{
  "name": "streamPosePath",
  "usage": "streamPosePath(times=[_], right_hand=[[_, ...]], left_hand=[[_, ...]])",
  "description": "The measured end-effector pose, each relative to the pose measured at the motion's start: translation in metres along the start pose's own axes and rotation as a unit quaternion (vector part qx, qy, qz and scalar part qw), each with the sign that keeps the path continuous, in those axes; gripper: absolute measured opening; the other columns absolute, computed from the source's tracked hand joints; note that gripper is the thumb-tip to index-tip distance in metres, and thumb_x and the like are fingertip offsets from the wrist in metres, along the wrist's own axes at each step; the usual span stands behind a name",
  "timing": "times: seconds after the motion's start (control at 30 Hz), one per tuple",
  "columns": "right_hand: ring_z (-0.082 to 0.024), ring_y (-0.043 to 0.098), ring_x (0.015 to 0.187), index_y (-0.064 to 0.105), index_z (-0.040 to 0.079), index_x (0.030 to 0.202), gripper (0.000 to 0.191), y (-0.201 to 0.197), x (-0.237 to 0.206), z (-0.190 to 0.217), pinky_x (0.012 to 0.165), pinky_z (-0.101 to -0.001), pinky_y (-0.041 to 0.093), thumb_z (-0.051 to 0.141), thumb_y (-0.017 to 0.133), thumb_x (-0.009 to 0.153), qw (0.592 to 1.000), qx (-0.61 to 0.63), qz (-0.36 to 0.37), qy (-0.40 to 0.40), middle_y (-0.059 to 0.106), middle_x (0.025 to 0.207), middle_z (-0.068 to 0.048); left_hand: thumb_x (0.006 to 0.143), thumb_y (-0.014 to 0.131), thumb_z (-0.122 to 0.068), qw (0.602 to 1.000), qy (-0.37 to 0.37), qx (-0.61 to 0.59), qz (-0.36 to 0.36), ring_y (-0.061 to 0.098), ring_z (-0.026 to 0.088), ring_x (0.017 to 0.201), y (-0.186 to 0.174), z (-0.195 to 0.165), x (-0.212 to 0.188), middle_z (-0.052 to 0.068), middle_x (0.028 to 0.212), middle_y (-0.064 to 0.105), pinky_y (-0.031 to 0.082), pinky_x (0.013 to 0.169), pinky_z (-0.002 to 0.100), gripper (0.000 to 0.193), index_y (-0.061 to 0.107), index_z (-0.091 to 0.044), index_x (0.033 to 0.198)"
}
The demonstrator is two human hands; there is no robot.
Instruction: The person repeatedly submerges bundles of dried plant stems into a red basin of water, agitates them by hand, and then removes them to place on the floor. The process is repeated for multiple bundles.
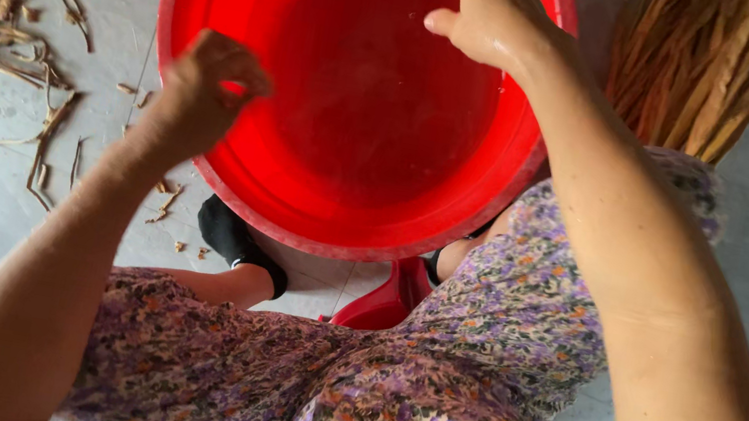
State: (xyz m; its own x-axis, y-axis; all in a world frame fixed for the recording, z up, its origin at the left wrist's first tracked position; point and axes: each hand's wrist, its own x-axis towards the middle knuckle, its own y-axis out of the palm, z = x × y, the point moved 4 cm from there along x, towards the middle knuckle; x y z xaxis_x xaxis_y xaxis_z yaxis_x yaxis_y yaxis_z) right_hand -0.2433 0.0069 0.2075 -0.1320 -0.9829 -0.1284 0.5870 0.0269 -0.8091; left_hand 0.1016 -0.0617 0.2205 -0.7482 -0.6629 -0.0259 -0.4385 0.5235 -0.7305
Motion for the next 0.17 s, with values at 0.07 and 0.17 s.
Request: streamPosePath(times=[0.07,0.17], right_hand=[[-0.037,0.051,0.135,0.052,0.005,0.148,0.063,0.002,-0.015,0.009,0.105,-0.0513,0.045,0.024,0.079,0.094,0.999,-0.038,0.002,-0.035,0.051,0.152,-0.020],[-0.038,0.047,0.142,0.052,0.008,0.151,0.065,-0.028,-0.011,0.017,0.115,-0.0489,0.041,0.023,0.080,0.095,0.996,-0.043,-0.016,-0.076,0.046,0.157,-0.022]], left_hand=[[0.082,0.083,-0.019,0.991,0.113,0.043,0.058,0.050,0.046,0.136,0.018,-0.009,-0.021,0.025,0.149,0.044,0.048,0.108,0.052,0.064,0.059,-0.008,0.140],[0.077,0.086,-0.027,0.990,0.047,0.027,0.128,0.036,0.045,0.147,0.024,-0.004,-0.029,0.025,0.162,0.027,0.038,0.117,0.051,0.078,0.053,-0.014,0.146]])
